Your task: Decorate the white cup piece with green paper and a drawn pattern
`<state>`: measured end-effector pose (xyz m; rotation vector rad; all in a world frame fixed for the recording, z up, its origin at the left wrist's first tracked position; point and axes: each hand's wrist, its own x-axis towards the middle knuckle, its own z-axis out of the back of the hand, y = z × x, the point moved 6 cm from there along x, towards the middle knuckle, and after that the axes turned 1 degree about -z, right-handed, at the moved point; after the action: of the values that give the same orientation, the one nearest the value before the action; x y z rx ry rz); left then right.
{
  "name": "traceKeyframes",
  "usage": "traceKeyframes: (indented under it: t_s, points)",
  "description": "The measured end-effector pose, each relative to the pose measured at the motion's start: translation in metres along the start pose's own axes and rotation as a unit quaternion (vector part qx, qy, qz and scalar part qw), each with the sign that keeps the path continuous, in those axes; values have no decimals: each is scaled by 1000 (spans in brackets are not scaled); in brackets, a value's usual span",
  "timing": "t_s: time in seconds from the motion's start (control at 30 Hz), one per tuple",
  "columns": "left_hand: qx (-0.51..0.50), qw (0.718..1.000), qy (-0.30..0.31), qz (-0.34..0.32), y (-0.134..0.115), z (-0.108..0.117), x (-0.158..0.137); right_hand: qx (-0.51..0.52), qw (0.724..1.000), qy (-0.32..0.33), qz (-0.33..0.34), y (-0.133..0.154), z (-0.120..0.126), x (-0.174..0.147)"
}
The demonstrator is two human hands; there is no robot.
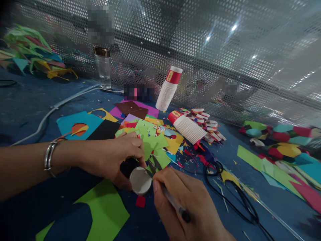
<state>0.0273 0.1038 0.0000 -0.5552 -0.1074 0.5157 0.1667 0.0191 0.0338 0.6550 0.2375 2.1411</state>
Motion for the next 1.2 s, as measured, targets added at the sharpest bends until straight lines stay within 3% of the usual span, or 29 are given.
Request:
traceKeyframes:
  t_s: [0.17, 0.37, 0.53, 0.63, 0.73, 0.83, 0.93, 1.2]
  points:
    - [19, 1000, 3, 0, -1, 0, 0, -19, 999, 35, 9, 10, 2, 7]
    - [43, 999, -2, -3, -4, 2, -1, 23, 991, 113, -71, 5, 2, 21]
    - [30, 1000, -1, 1, -3, 4, -2, 190, 946, 134, -224, -23, -14, 19]
    - [32, 999, -4, 1, -2, 4, -1, 271, 917, 126, -264, -32, -27, 14]
    - [27, 1000, -6, -1, -2, 4, 0, 252, 938, 100, -218, -32, -28, 14]
    - [13, 1000, 1, -5, -2, 3, 2, 171, 976, 67, -118, -24, -19, 16]
    - [11, 1000, 10, -11, -3, 3, 3, 99, 993, 39, -41, -16, -9, 17]
    - [15, 1000, 8, 0, 0, 0, 3, 23, 998, 44, -23, -15, 2, 12]
